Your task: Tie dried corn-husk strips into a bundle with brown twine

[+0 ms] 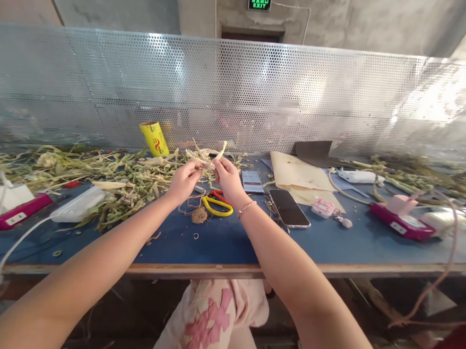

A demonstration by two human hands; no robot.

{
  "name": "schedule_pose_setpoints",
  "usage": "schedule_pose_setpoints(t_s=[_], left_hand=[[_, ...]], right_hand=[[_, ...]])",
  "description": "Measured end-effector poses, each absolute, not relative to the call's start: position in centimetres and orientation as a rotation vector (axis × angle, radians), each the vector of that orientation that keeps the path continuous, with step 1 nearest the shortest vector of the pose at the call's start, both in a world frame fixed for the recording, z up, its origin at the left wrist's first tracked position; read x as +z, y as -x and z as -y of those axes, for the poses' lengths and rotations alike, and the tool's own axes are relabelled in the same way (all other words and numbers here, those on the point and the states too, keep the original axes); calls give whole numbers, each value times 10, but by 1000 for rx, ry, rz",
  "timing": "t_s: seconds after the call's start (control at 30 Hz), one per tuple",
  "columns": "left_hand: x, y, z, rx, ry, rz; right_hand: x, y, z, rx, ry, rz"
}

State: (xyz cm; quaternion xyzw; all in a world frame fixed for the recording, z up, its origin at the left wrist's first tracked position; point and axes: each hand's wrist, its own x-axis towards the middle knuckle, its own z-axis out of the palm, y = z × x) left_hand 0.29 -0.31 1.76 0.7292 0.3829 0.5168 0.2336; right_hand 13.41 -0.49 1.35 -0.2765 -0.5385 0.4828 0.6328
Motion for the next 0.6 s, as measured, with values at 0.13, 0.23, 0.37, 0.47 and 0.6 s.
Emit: schedule_pose_setpoints(t_s=[0.13, 0.23, 0.37, 0.47, 0.6], left_hand=[[20, -4, 6, 1396, -1983, -1072], [23, -4, 9, 1400, -1994, -1095], [24, -4, 9, 1407, -2022, -1092], [22, -4, 5, 1397, -2038, -1118], [20, -3, 2, 1391, -2117, -1153]], right_hand=[[14, -132, 6, 1160, 601, 1186], [15, -131, 6, 1179, 604, 1159], [14, -131, 5, 1201, 607, 1135], [13, -132, 4, 1194, 577, 1124], [12, -134, 2, 1176, 587, 1148]])
